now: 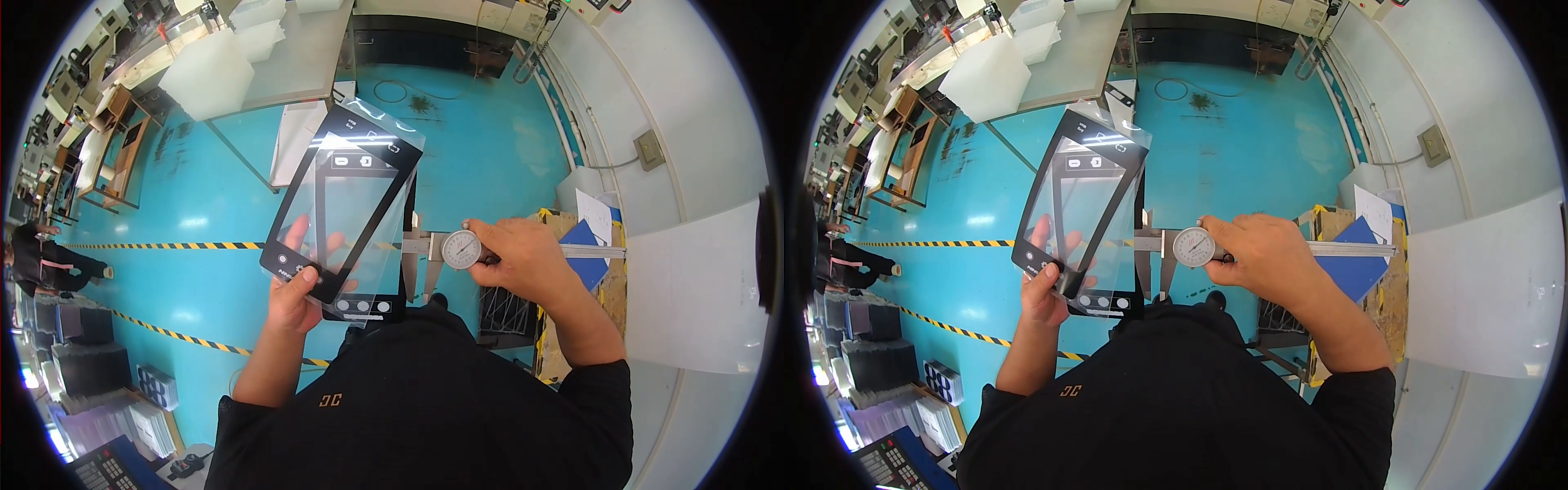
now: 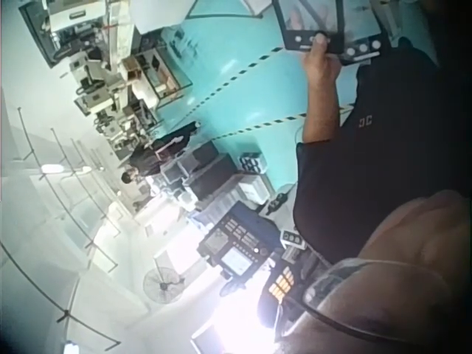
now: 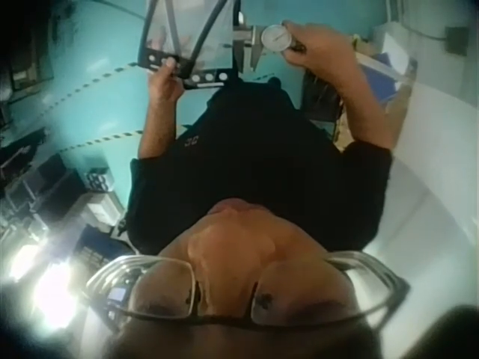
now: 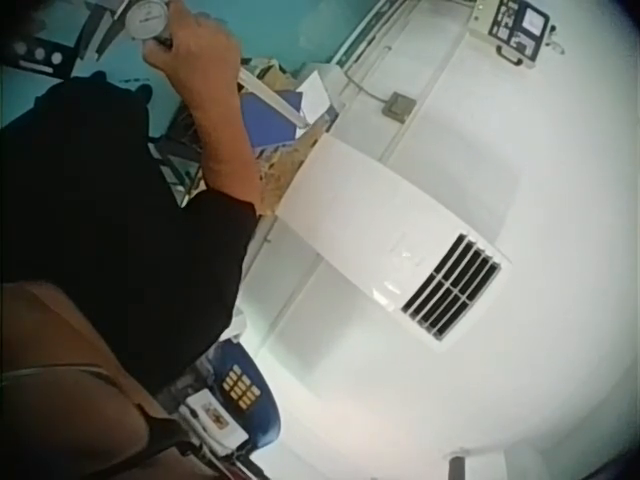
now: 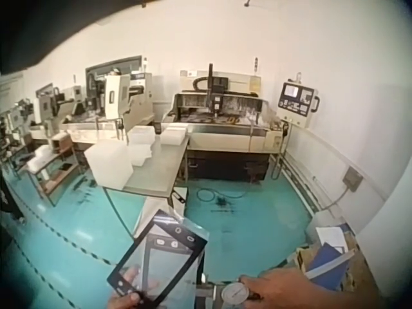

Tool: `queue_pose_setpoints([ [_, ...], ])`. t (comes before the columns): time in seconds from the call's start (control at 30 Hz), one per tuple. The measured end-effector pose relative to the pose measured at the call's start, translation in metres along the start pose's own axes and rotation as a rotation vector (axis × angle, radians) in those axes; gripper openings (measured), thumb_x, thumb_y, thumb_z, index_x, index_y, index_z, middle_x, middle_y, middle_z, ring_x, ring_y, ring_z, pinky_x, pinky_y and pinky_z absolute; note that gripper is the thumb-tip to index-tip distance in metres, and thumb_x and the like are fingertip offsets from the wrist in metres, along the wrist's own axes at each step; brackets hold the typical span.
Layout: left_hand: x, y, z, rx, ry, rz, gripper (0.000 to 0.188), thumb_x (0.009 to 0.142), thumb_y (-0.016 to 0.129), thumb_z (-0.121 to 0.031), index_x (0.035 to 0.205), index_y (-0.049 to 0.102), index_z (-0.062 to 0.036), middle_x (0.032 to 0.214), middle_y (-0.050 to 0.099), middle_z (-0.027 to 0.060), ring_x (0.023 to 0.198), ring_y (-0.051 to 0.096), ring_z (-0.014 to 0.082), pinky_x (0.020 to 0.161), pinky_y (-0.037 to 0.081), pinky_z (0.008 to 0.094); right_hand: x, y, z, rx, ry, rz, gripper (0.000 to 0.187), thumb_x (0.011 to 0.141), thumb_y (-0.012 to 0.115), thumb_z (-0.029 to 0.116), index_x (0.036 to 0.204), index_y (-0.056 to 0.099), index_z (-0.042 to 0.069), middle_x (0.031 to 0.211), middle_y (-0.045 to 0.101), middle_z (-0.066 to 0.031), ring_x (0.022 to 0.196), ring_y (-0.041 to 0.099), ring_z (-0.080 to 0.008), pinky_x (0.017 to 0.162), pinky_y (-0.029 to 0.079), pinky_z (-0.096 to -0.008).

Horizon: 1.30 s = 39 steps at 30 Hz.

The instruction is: Measuring the dimensions of electronic bezels using a dial caliper and recording the data.

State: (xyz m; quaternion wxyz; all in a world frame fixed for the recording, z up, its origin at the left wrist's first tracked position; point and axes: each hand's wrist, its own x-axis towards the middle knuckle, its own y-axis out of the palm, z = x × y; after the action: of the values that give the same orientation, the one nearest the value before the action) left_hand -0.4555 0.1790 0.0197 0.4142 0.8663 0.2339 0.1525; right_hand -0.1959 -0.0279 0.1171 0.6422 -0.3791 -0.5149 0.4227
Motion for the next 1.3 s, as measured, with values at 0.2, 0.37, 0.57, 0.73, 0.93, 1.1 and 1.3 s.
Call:
queue_pose_setpoints([
  [0.2, -0.001, 0.000, -0.001, 0.034, -0.011, -0.023, 0.076, 0.093, 0.061, -0.008, 0.157, 0.019, -0.0141, 0.141, 0.050, 0.0259, 0.117, 0.059, 0.0469, 0.089, 0.057, 0.0559, -0.001, 0.002, 0.000, 0.000, 0.007, 0.007, 0.040, 0.069, 0.075, 0.021, 0.107, 0.068, 0.009, 0.069, 0.064, -0.0046, 0.066, 0.065, -0.0235, 0.058, 0.052, -0.0347],
  [0.37, -0.002, 0.002, -0.002, 0.043, -0.011, -0.033, 0.077, 0.093, 0.062, -0.008, 0.157, 0.019, -0.0143, 0.141, 0.050, 0.0259, 0.117, 0.059, 0.0471, 0.089, 0.057, 0.0563, -0.001, 0.002, 0.001, -0.001, 0.008, 0.006, 0.040, 0.069, 0.075, 0.020, 0.107, 0.067, 0.009, 0.069, 0.064, -0.0046, 0.065, 0.065, -0.0236, 0.059, 0.052, -0.0345],
  [0.57, 0.001, -0.001, -0.001, 0.048, -0.022, -0.019, 0.078, 0.093, 0.061, -0.009, 0.157, 0.017, -0.0145, 0.141, 0.049, 0.0259, 0.117, 0.059, 0.0471, 0.090, 0.057, 0.0559, -0.002, 0.002, 0.000, 0.008, 0.016, 0.000, 0.041, 0.069, 0.075, 0.021, 0.108, 0.067, 0.009, 0.068, 0.062, -0.0044, 0.065, 0.064, -0.0237, 0.059, 0.052, -0.0349],
  [0.73, 0.003, 0.001, -0.001, 0.058, -0.026, -0.030, 0.078, 0.093, 0.061, -0.009, 0.157, 0.018, -0.0144, 0.141, 0.049, 0.0259, 0.118, 0.059, 0.0468, 0.090, 0.057, 0.0553, -0.003, 0.004, -0.003, 0.004, 0.033, 0.031, 0.040, 0.070, 0.074, 0.022, 0.107, 0.066, 0.009, 0.067, 0.061, -0.0045, 0.064, 0.064, -0.0237, 0.058, 0.051, -0.0353],
  [0.93, 0.006, 0.002, 0.001, 0.067, -0.036, -0.063, 0.082, 0.091, 0.064, -0.011, 0.158, 0.017, -0.0166, 0.139, 0.051, 0.0245, 0.115, 0.061, 0.0446, 0.086, 0.059, 0.0531, -0.001, 0.006, -0.004, 0.000, 0.018, 0.004, 0.040, 0.069, 0.075, 0.021, 0.107, 0.066, 0.010, 0.065, 0.060, -0.0045, 0.062, 0.063, -0.0235, 0.057, 0.051, -0.0352],
  [1.1, 0.008, -0.001, 0.001, 0.066, -0.036, -0.088, 0.085, 0.089, 0.067, -0.012, 0.158, 0.017, -0.0188, 0.138, 0.054, 0.0232, 0.111, 0.064, 0.0430, 0.082, 0.061, 0.0515, 0.001, 0.010, -0.005, -0.015, 0.002, -0.020, 0.040, 0.069, 0.075, 0.020, 0.106, 0.066, 0.010, 0.064, 0.059, -0.0042, 0.061, 0.063, -0.0232, 0.056, 0.051, -0.0349],
  [1.3, 0.009, -0.001, 0.002, 0.067, -0.028, -0.097, 0.085, 0.089, 0.067, -0.012, 0.158, 0.017, -0.0179, 0.139, 0.053, 0.0234, 0.112, 0.063, 0.0431, 0.082, 0.062, 0.0511, 0.004, 0.011, -0.007, 0.002, 0.008, -0.007, 0.040, 0.069, 0.076, 0.020, 0.106, 0.067, 0.010, 0.063, 0.059, -0.0041, 0.061, 0.063, -0.0231, 0.055, 0.051, -0.0349],
])
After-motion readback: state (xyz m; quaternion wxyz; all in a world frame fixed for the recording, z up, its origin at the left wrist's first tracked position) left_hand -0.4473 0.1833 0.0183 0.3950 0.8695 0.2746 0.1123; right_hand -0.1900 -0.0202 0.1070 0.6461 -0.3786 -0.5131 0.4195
